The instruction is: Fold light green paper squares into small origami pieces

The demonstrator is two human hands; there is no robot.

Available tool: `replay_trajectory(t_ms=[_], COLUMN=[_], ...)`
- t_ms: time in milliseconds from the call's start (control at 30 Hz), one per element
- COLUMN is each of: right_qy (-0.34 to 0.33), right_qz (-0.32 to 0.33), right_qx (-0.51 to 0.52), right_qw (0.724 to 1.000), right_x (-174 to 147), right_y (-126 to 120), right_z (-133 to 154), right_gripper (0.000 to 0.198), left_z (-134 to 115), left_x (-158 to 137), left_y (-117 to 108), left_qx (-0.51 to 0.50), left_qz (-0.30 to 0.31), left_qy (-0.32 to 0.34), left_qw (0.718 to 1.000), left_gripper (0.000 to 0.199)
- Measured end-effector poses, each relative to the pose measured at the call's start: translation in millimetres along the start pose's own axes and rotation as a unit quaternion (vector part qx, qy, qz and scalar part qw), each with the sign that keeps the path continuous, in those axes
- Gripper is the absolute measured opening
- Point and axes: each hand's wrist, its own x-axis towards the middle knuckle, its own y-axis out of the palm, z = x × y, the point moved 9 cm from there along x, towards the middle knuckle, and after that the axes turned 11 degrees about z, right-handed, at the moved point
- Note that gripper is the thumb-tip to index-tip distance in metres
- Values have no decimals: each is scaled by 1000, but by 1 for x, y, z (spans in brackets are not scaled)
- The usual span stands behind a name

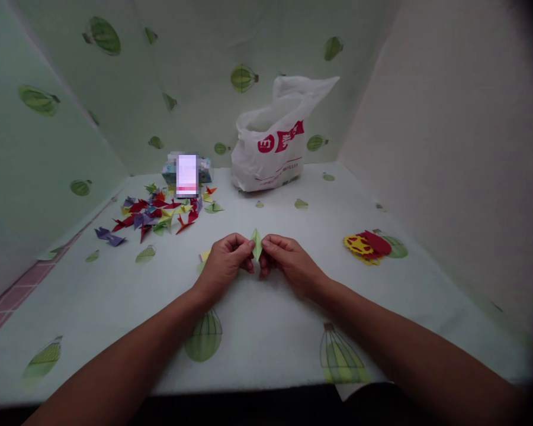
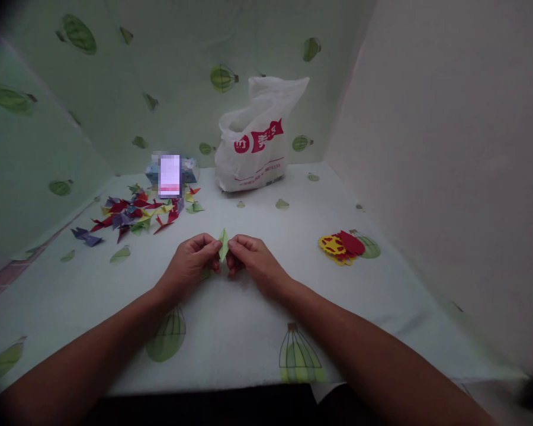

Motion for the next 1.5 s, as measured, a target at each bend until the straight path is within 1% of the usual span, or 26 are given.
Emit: replay_trajectory(t_ms=[167, 267, 400, 500, 667, 800, 967, 1067, 1167, 1233, 1333, 1500], right_qy=[-10, -11, -13, -30, -58, -67, -87, -92, -98, -95, -79, -77], right_qz=[-13, -11, -12, -18, -40, -65, -95, -98, -100, -97, -84, -62], right_qx=[-66, -105, -102, -97, -118, -117, -68, -38, -36, -50, -68, -57], right_qw=[998, 994, 995, 995, 991, 989, 989, 990, 990, 989, 991, 993], right_x=[-1, -1, -1, -1, -3, -6, -10, -10, -10, -9, -8, -6], right_y=[-4, -3, -5, -7, -10, -12, -14, -13, -13, -13, -10, -9], right_z=[6, 10, 11, 12, 19, 22, 21, 20, 19, 18, 15, 15], right_gripper=[33, 35, 36, 34, 31, 31, 29, 28, 27, 27, 27, 26], left_z=[3, 1, 0, 3, 11, 9, 3, 3, 4, 1, -8, -17], left_x=[1, 0, 0, -1, -1, -2, -3, -3, -3, -4, -4, -6], left_y=[3, 4, 11, 16, 20, 25, 26, 26, 25, 25, 24, 21], left_qx=[-28, -19, 1, 4, -17, -13, -3, -9, -4, 20, 72, 133], left_qz=[15, 20, 56, 82, 97, 118, 112, 109, 110, 111, 102, 79], left_qy=[-9, -4, -10, -28, -56, -52, -32, -33, -35, -26, 4, 31], left_qw=[999, 1000, 998, 996, 994, 992, 993, 993, 993, 993, 992, 987], left_gripper=[27, 27, 30, 29, 30, 30, 27, 26, 24, 27, 31, 30])
